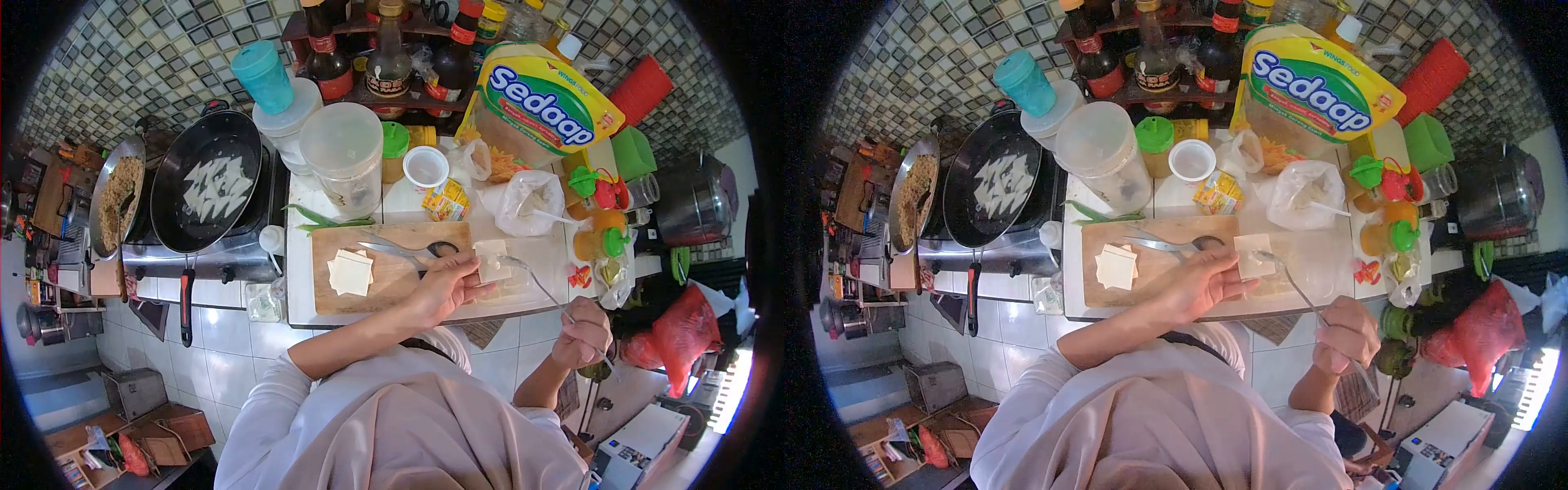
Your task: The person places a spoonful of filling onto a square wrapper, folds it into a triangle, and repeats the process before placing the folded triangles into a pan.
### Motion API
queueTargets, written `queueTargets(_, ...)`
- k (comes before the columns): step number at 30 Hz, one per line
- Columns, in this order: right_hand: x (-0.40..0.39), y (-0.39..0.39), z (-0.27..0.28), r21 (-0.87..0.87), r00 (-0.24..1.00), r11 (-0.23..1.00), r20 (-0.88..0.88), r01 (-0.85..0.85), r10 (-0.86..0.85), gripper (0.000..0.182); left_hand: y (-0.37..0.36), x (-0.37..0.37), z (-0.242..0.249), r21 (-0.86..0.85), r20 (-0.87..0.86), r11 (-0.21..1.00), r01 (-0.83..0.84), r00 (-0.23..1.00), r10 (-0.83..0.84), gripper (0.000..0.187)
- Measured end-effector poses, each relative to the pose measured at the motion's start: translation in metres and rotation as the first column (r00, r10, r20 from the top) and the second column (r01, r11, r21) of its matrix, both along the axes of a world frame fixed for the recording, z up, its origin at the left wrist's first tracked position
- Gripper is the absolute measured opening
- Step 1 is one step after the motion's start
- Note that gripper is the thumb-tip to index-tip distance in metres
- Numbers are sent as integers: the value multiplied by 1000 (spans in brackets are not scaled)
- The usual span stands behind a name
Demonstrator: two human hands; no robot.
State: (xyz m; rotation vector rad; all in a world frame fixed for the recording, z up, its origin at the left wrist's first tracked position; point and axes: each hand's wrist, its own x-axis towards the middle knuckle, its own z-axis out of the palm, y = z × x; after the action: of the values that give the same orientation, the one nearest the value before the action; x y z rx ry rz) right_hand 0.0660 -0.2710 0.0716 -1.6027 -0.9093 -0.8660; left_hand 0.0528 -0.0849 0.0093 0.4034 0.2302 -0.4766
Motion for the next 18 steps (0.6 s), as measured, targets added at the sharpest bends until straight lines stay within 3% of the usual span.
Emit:
queueTargets(5,2,8,0,-133,997,990,-44,51,-57,48,7,-3,10,-2,-3,1000,-22,1000,22,22)
queueTargets(8,2,7,-2,-12,1000,1000,-24,-10,9,46,11,-4,12,-13,-8,999,-51,999,51,20)
queueTargets(12,5,10,0,-121,1000,993,-5,6,-7,45,12,-5,9,-17,-42,997,-80,996,79,19)
queueTargets(14,7,7,-3,-65,992,992,45,-111,114,32,14,-6,11,-10,-21,997,-82,996,82,20)
queueTargets(18,6,11,-1,-148,998,988,42,-35,42,41,15,-6,10,14,16,998,-60,998,60,23)
